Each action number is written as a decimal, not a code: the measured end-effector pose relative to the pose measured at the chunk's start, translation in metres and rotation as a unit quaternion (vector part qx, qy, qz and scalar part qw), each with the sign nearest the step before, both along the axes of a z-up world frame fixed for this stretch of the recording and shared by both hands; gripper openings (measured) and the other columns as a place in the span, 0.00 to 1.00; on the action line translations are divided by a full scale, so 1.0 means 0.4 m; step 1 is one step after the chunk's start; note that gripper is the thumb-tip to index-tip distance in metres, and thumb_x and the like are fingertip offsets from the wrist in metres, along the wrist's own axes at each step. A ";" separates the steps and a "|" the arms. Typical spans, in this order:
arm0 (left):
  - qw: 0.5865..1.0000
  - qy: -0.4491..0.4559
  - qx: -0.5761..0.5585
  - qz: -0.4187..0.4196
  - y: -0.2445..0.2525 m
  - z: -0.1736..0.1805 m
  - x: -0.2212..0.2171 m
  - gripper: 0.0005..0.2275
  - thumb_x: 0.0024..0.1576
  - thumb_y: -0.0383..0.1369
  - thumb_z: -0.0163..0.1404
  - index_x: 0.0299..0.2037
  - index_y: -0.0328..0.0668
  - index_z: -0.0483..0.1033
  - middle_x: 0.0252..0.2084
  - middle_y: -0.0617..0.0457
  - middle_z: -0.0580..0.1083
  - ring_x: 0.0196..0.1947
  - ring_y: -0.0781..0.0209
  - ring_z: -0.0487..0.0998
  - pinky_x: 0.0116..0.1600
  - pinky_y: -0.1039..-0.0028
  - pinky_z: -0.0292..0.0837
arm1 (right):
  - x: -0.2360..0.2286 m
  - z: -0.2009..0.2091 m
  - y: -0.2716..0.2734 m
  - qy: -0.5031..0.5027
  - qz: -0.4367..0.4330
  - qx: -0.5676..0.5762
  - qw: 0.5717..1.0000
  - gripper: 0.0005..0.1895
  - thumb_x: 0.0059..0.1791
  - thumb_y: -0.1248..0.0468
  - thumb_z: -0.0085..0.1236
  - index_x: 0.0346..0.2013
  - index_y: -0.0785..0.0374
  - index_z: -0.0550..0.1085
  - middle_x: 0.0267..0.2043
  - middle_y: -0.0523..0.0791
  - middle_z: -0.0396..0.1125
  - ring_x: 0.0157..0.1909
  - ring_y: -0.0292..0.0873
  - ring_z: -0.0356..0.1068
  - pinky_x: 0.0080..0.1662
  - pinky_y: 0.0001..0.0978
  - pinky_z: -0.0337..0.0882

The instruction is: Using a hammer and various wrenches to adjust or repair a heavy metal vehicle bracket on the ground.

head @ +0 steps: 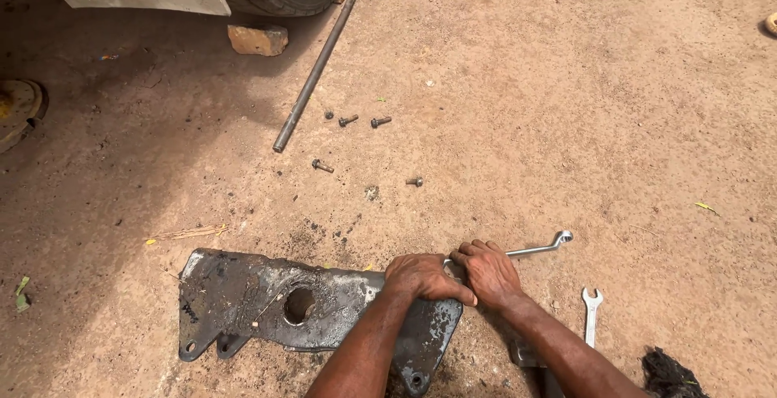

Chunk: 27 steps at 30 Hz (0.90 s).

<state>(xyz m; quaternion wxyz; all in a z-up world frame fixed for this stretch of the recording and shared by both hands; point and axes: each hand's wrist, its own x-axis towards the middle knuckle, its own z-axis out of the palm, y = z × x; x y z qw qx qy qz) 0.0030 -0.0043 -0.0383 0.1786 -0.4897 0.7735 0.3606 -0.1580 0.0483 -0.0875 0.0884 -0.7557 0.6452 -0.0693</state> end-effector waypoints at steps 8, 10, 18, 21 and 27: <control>0.999 -0.024 0.032 -0.003 -0.004 0.066 0.004 0.52 0.27 0.67 0.60 0.63 0.41 0.74 0.58 0.38 0.77 0.59 0.42 0.78 0.59 0.47 0.73 | 0.019 0.119 -0.087 0.240 0.179 0.115 0.947 0.11 0.53 0.61 0.54 0.40 0.62 0.81 0.46 0.44 0.74 0.46 0.42 0.74 0.49 0.38 0.75; 0.998 -0.036 0.044 0.009 -0.001 0.069 0.003 0.52 0.27 0.66 0.62 0.63 0.42 0.73 0.58 0.40 0.77 0.59 0.42 0.78 0.60 0.48 0.73 | 0.005 0.100 -0.091 0.208 0.181 0.118 0.954 0.11 0.54 0.62 0.52 0.39 0.62 0.80 0.44 0.45 0.74 0.40 0.43 0.76 0.40 0.39 0.77; 0.998 -0.046 0.046 -0.003 0.010 0.056 0.001 0.42 0.33 0.67 0.57 0.52 0.43 0.83 0.54 0.42 0.79 0.54 0.42 0.79 0.54 0.42 0.73 | -0.055 0.081 -0.049 0.199 0.090 0.159 0.963 0.14 0.58 0.59 0.45 0.39 0.58 0.79 0.34 0.47 0.74 0.37 0.42 0.75 0.51 0.42 0.73; 0.999 -0.036 0.034 -0.004 0.012 0.060 -0.002 0.42 0.32 0.68 0.58 0.51 0.43 0.83 0.51 0.42 0.80 0.52 0.43 0.80 0.52 0.44 0.74 | -0.074 0.080 -0.030 0.153 0.080 0.138 0.975 0.14 0.57 0.58 0.45 0.40 0.57 0.79 0.36 0.46 0.74 0.38 0.42 0.73 0.53 0.42 0.71; 0.999 -0.025 0.014 -0.015 0.002 0.062 0.008 0.40 0.33 0.66 0.57 0.50 0.44 0.82 0.48 0.41 0.81 0.49 0.42 0.81 0.48 0.42 0.75 | -0.098 -0.009 0.037 -0.062 0.074 -0.070 0.993 0.14 0.51 0.59 0.50 0.40 0.54 0.84 0.44 0.45 0.75 0.44 0.45 0.70 0.49 0.46 0.69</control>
